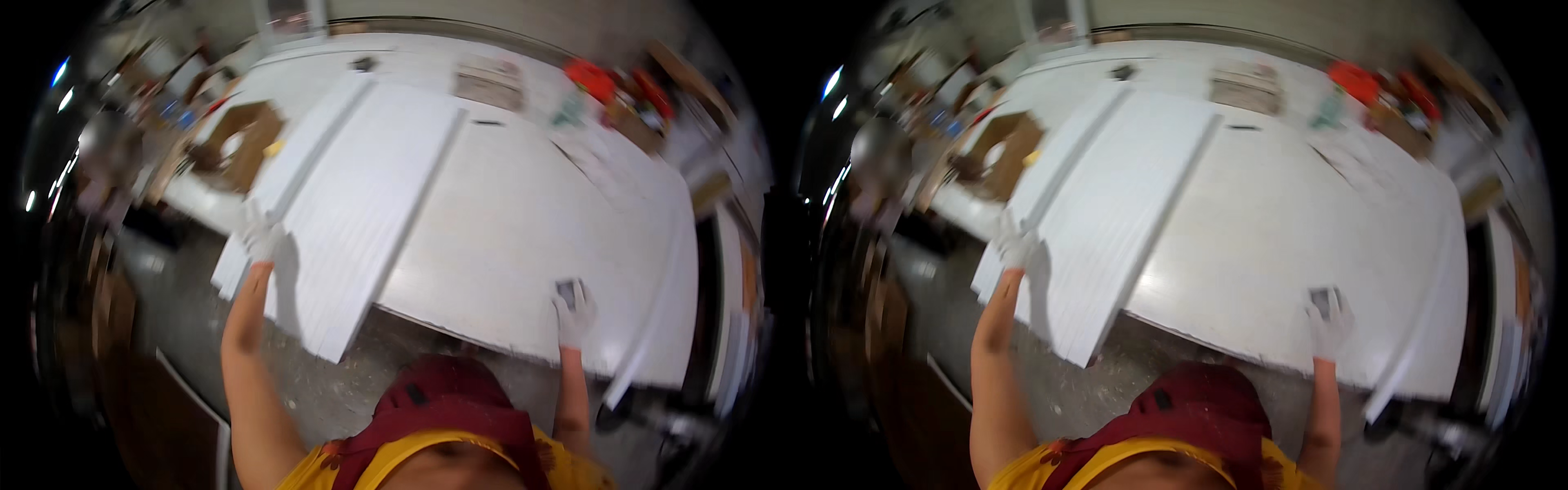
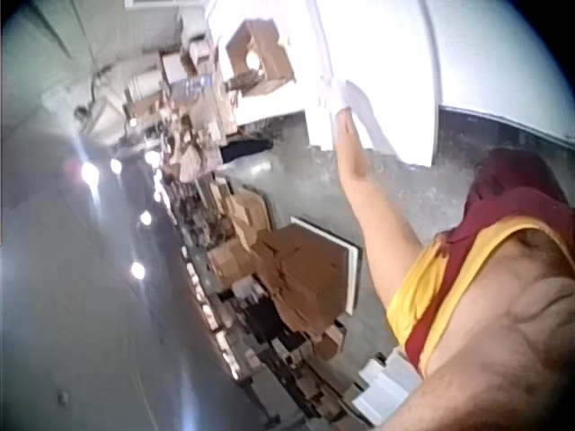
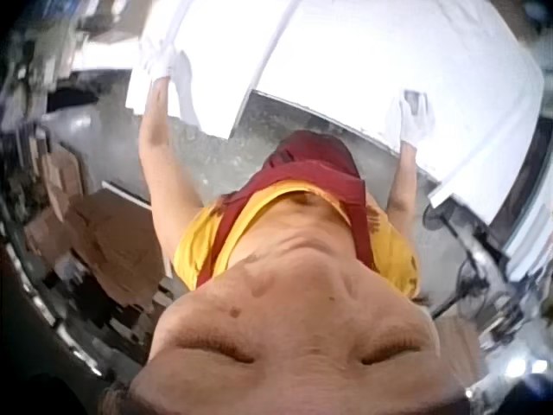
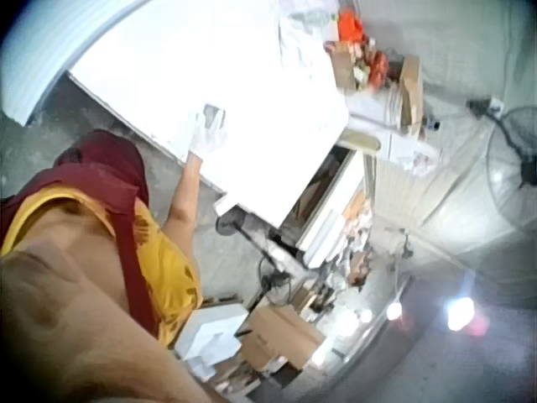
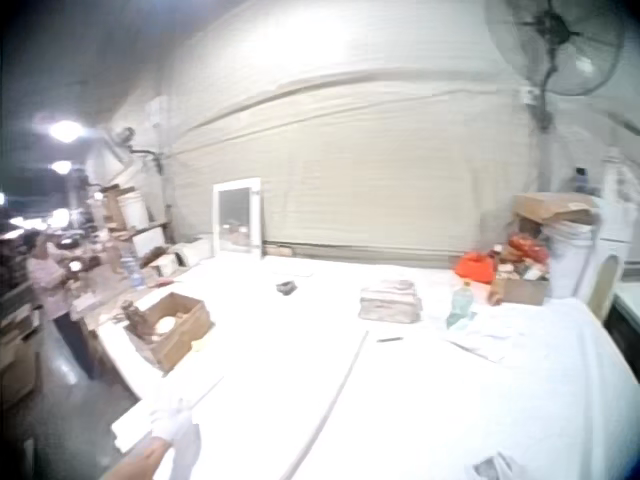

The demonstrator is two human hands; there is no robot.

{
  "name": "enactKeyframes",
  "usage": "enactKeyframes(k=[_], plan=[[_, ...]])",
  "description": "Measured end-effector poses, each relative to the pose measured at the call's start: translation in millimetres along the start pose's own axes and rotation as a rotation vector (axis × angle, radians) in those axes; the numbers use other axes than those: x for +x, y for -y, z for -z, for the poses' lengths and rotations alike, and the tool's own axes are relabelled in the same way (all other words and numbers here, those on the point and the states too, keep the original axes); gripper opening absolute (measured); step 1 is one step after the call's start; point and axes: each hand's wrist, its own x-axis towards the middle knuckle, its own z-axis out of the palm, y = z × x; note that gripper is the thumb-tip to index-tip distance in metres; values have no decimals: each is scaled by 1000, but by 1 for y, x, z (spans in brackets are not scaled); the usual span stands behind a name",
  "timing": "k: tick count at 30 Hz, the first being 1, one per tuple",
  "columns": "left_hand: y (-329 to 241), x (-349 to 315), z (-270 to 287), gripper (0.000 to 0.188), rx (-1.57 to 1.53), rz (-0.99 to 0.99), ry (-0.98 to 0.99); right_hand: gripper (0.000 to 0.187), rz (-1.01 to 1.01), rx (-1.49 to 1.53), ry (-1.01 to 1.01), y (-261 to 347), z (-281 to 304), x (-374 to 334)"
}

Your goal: The person sands a long white piece of trim using a sanding block, flipping and rotating the piece to reach all sides, and then wipes the table clean with a cloth.

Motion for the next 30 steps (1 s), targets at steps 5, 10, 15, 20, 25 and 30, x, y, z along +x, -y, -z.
enactKeyframes(k=[5,10,15,20,25,30], plan=[[-133,-95,34,68,-677,-107,130,68,-51,-238,119,-6,-2,-8],[-238,-204,92,53,-1330,229,610,85,-538,91,144,-14,82,-2],[-309,-280,123,45,-1379,303,1289,68,-839,590,-526,-74,191,-53],[-355,-321,100,45,-1405,54,1795,35,-1128,1329,-486,-155,208,-122],[-417,-324,86,45,-1409,-161,1872,35,-1058,1694,-425,-127,188,-112],[-490,-329,65,52,-1563,169,1891,58,-860,1732,-219,-54,146,-116]])
